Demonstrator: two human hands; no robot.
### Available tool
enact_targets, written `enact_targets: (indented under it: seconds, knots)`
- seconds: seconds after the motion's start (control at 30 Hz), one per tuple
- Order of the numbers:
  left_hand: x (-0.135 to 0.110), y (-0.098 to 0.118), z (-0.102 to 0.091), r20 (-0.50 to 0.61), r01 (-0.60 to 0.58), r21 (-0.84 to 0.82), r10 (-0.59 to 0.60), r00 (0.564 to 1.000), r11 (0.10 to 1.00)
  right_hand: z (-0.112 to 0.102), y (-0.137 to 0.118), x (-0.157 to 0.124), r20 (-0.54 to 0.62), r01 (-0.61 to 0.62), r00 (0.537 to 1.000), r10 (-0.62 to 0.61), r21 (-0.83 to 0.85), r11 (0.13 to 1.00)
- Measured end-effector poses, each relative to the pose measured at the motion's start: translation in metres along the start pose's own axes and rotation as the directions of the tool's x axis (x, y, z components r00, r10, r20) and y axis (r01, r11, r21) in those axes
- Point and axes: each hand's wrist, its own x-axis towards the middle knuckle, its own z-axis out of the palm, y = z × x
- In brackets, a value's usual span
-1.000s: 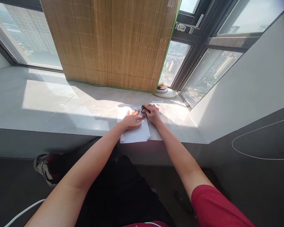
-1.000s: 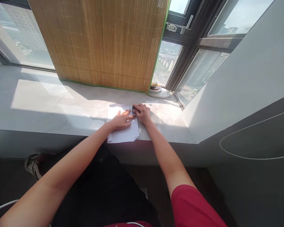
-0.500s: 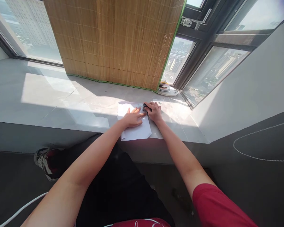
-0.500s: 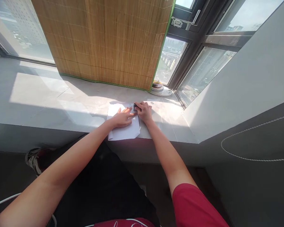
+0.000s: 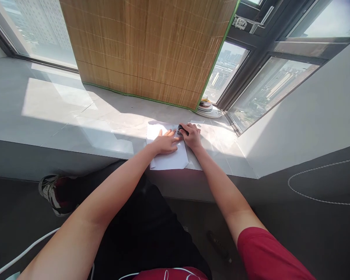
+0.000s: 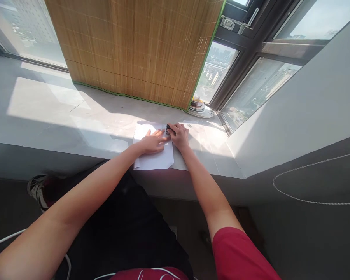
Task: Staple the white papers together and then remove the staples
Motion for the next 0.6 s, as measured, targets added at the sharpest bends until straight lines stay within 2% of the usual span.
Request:
enact_targets:
  seconds: [0.6]
  knots:
    - [0.002, -0.0023, 0.0016, 0.01, -0.004, 0.01, 0.004, 1.0, 1.0, -0.0015, -0.0025, 0.0, 0.031, 0.028, 0.999, -0.026, -0.055, 0.998]
